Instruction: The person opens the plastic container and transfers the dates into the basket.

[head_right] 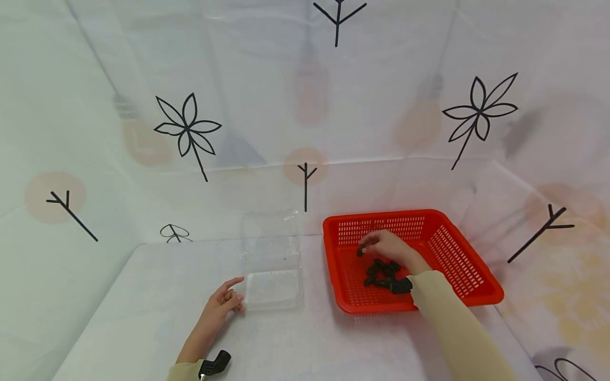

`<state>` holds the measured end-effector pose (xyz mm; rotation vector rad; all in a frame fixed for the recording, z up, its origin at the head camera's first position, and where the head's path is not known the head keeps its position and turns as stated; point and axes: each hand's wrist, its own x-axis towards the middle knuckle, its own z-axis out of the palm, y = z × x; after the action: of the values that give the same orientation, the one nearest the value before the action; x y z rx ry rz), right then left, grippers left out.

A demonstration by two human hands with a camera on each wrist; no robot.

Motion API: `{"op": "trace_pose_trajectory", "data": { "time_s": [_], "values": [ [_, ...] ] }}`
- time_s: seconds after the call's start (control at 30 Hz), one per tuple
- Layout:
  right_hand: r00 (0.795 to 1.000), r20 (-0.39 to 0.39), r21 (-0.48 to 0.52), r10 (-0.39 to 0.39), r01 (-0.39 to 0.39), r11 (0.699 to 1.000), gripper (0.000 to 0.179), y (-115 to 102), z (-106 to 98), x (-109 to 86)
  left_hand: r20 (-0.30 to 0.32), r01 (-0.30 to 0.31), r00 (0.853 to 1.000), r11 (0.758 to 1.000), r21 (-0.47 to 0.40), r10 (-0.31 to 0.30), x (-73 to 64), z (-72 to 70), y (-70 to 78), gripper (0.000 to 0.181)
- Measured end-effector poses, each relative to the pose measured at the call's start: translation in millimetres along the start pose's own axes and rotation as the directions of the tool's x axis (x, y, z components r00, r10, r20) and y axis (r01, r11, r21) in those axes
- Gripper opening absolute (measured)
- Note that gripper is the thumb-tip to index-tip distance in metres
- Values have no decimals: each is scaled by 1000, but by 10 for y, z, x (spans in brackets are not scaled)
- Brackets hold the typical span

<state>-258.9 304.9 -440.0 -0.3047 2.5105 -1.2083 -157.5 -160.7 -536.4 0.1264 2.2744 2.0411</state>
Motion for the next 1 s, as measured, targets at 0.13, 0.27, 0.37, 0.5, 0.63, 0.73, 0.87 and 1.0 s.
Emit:
{"op": "trace_pose_trajectory", "data": {
  "time_s": [0.13,0.27,0.37,0.5,0.63,0.73,0.87,1.0],
  "values": [
    [999,32,-57,29,-27,998,30,83,8,19,3,5,1000,1000,-4,-5,-1,5,0,48],
    [998,33,-130,47,-42,991,30,132,3,38,7,-7,1000,1000,-8,7,-6,9,2,48],
    [999,15,-147,52,-49,988,30,134,-17,49,7,-30,1000,1000,-7,30,-2,15,-5,47],
    [1000,4,-154,18,-18,988,30,106,-53,32,2,-39,999,999,-1,39,4,19,-10,48],
    [1000,-19,-169,-25,21,985,32,41,-86,-55,-1,-13,1000,1000,16,13,6,18,2,47],
    [998,-34,-143,-43,38,989,33,-39,-99,-142,-8,-10,1000,999,51,11,13,0,18,46],
    [997,-46,-68,-54,51,996,34,-171,-102,-264,-36,-37,998,990,139,42,2,-40,24,45],
    [992,-72,-51,-100,96,994,32,-278,-61,-376,-67,-59,995,974,217,75,-36,-105,39,43]
  ]
}}
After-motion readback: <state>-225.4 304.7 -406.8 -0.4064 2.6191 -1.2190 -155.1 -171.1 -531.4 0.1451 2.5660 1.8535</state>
